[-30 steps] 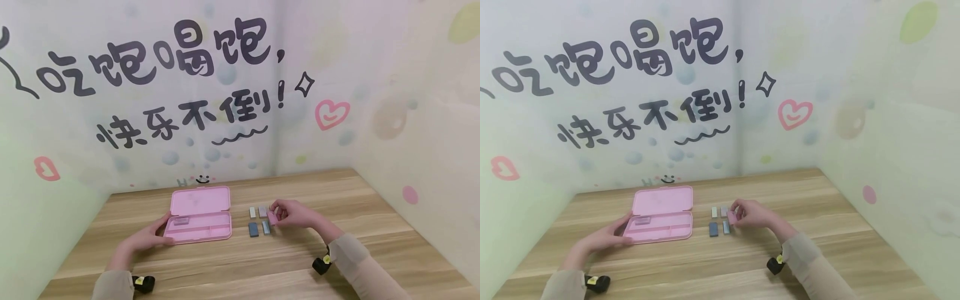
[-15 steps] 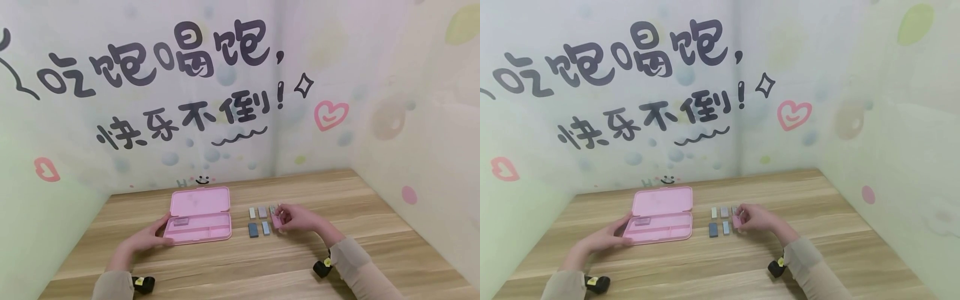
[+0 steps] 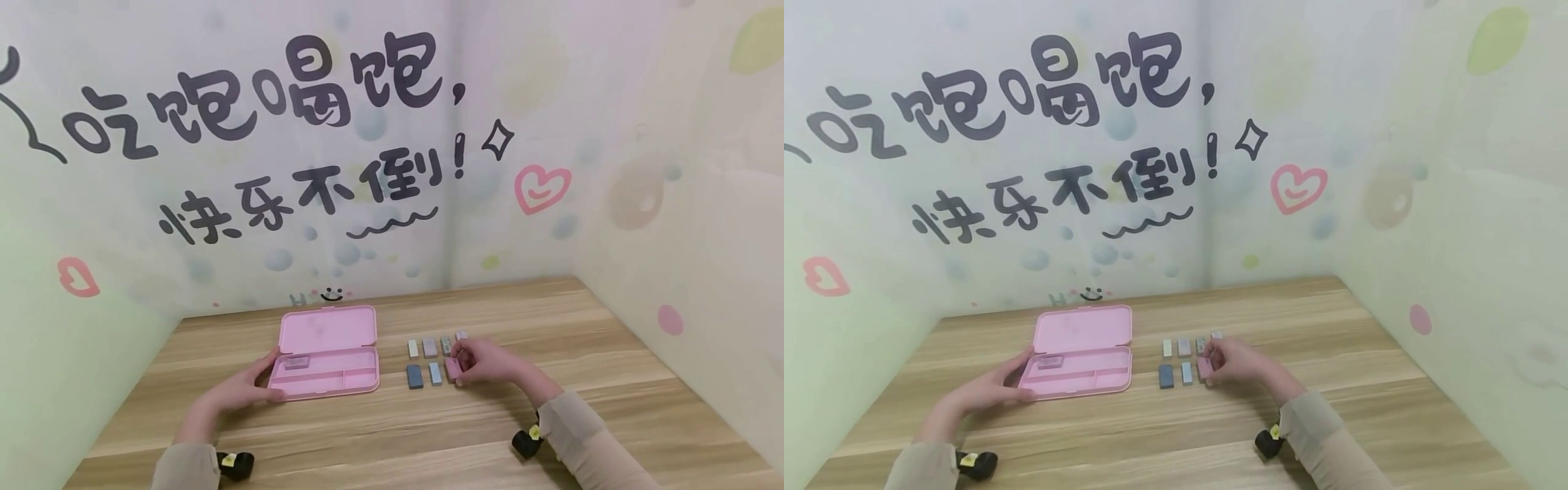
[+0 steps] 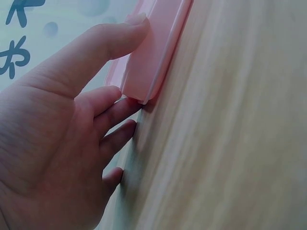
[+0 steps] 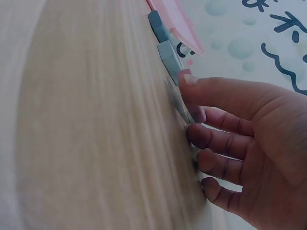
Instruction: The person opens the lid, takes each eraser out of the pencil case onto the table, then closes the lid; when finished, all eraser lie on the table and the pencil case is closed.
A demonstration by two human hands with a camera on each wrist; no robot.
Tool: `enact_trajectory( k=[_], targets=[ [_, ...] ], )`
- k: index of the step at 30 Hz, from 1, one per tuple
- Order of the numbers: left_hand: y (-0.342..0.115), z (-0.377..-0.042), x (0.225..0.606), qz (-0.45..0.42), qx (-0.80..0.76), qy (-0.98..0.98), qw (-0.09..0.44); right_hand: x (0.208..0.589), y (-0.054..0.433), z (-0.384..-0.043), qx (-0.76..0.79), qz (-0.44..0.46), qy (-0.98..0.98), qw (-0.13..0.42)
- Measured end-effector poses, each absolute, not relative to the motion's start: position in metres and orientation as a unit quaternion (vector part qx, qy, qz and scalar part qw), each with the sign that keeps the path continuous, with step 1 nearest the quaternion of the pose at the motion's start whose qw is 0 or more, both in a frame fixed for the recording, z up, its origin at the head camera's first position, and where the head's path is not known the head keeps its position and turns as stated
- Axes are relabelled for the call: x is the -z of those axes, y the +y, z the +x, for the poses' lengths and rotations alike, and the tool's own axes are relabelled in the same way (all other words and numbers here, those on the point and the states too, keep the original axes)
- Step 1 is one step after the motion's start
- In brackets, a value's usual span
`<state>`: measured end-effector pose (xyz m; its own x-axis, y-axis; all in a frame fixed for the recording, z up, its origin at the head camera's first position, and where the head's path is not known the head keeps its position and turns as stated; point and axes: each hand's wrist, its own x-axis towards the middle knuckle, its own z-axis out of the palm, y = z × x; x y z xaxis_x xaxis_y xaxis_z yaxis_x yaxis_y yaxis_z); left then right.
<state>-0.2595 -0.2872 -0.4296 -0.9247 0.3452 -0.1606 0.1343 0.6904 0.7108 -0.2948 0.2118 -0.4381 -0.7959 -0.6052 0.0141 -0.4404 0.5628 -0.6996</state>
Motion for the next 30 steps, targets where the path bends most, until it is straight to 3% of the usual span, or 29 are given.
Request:
enact_trajectory(
  k=[30],
  targets=[
    [-0.2870, -0.2599, 0.4306, 0.134, -0.372, 0.908, 0.139, 0.4398, 0.2100, -0.2939, 0.323, -0.284, 0.896, 0.105]
  ],
)
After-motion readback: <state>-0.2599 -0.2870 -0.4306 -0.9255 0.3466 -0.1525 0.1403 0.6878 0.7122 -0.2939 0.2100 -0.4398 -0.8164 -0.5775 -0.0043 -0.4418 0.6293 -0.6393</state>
